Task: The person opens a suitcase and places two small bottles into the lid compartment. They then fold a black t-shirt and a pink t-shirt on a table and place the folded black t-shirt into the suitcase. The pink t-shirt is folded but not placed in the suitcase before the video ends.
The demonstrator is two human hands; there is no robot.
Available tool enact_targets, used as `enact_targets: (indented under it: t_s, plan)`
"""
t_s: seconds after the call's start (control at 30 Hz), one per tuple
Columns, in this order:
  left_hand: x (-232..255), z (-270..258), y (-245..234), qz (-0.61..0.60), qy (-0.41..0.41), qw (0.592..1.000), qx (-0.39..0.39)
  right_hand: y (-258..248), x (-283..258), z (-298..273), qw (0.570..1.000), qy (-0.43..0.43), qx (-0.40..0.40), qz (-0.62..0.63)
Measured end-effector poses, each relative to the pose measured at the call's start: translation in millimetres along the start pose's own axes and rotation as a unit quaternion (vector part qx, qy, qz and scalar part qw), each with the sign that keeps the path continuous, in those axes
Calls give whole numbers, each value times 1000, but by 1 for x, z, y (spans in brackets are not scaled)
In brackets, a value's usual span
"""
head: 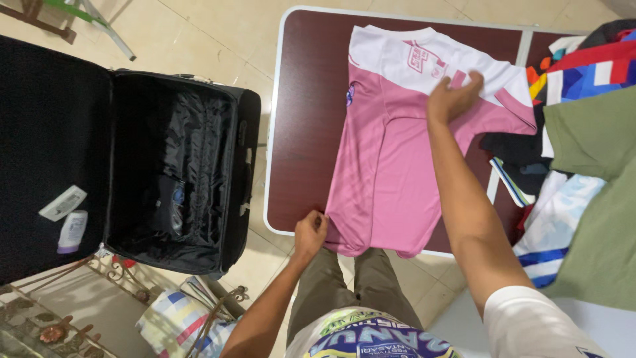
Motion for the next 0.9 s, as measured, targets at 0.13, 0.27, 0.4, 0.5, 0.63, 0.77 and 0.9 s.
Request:
enact_targets:
  t_s: [0.13,0.27,0.4,0.5,0.63,0.77,0.9]
  plan:
    - [0,-7,4,-3,-72,997,5,72,-96,-34,940,-156,-255,162]
    - [2,-7,6,14,-86,996,3,117,-157,-60,888,-270,-362,87]
    - [-11,-7,9,-26,-95,995,-24,150,-177,-71,851,-340,-397,-52]
    - [-24,-10,10,-87,-72,993,-18,168,-178,-76,812,-362,-448,-95]
    - [-48,-23,13,-50,-157,985,-51,186,-181,-69,845,-285,-448,-72]
    - [-41,-21,10,-86,-172,981,-26,190,-186,-64,868,-251,-425,-56]
    - [-18,-22,-10,-76,-149,986,12,145,-200,-59,901,-342,-250,94]
Point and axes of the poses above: each hand's wrist, its own z-axis towards the middle knuckle, its own y-axis out of the palm, x = y × z, the point moved 6 cm from there along z, towards the middle knuckle, and after that the axes turned 15 degrees about x, right-handed, at the moved point
